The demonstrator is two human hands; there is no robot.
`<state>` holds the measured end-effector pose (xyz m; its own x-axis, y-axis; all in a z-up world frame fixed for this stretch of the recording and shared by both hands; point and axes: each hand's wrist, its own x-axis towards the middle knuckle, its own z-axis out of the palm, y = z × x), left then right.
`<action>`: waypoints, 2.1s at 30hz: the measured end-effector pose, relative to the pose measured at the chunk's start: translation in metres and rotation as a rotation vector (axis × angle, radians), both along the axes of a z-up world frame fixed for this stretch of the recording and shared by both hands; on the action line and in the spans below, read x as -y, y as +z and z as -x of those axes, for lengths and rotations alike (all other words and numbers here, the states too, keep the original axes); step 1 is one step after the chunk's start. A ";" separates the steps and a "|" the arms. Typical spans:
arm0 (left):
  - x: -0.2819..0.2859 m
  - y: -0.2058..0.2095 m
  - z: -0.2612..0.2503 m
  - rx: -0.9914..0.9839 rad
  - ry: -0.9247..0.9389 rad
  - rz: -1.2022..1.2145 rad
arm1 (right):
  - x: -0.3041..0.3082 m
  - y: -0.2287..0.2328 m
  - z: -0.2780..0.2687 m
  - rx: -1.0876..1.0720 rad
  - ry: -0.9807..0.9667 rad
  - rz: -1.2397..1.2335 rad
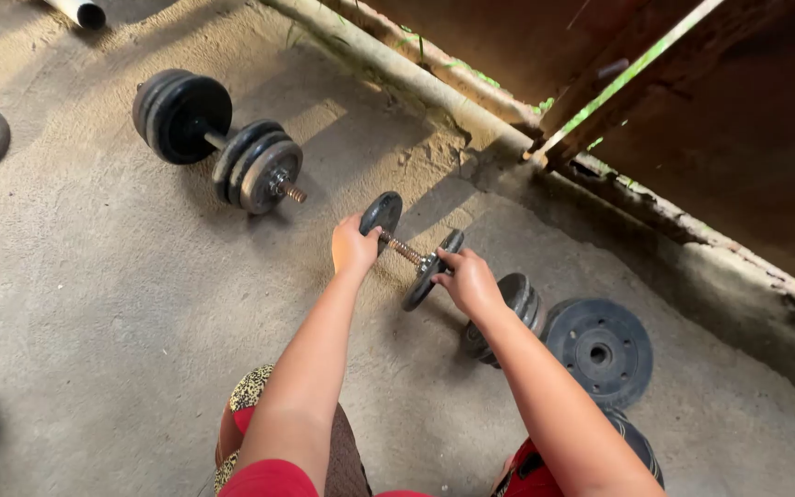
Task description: The person is seen putting weight plates on a dumbbell bar and securing them with a collar.
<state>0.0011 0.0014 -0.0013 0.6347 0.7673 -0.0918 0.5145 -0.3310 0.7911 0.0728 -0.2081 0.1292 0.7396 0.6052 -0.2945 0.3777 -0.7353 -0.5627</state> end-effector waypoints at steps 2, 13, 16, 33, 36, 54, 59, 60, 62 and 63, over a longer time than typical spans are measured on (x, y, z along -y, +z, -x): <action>0.002 0.024 0.004 -0.028 -0.044 -0.015 | 0.001 -0.008 0.000 -0.018 -0.011 -0.008; 0.032 0.055 -0.006 -0.111 -0.197 -0.007 | 0.005 -0.001 -0.001 0.028 -0.036 0.037; 0.052 0.054 -0.009 -0.146 -0.259 -0.024 | 0.008 -0.002 0.000 0.061 -0.017 0.034; 0.058 0.051 -0.015 -0.225 -0.148 -0.185 | 0.006 0.014 0.003 0.037 -0.047 0.136; 0.036 0.051 -0.009 -0.153 -0.027 -0.216 | 0.003 0.022 0.004 0.004 -0.070 0.174; -0.019 -0.156 0.080 0.139 1.074 0.981 | -0.028 -0.031 0.004 -0.035 -0.182 0.245; 0.021 -0.183 0.076 -0.134 0.927 1.127 | -0.024 -0.058 0.004 -0.036 -0.149 0.211; 0.030 -0.179 0.078 -0.245 0.811 1.091 | -0.021 -0.062 0.005 -0.021 -0.134 0.181; 0.042 -0.137 0.073 -0.312 0.642 1.070 | -0.016 -0.063 0.007 -0.051 -0.153 0.153; 0.044 -0.115 0.069 -0.361 0.474 1.039 | -0.016 -0.062 0.007 -0.072 -0.168 0.114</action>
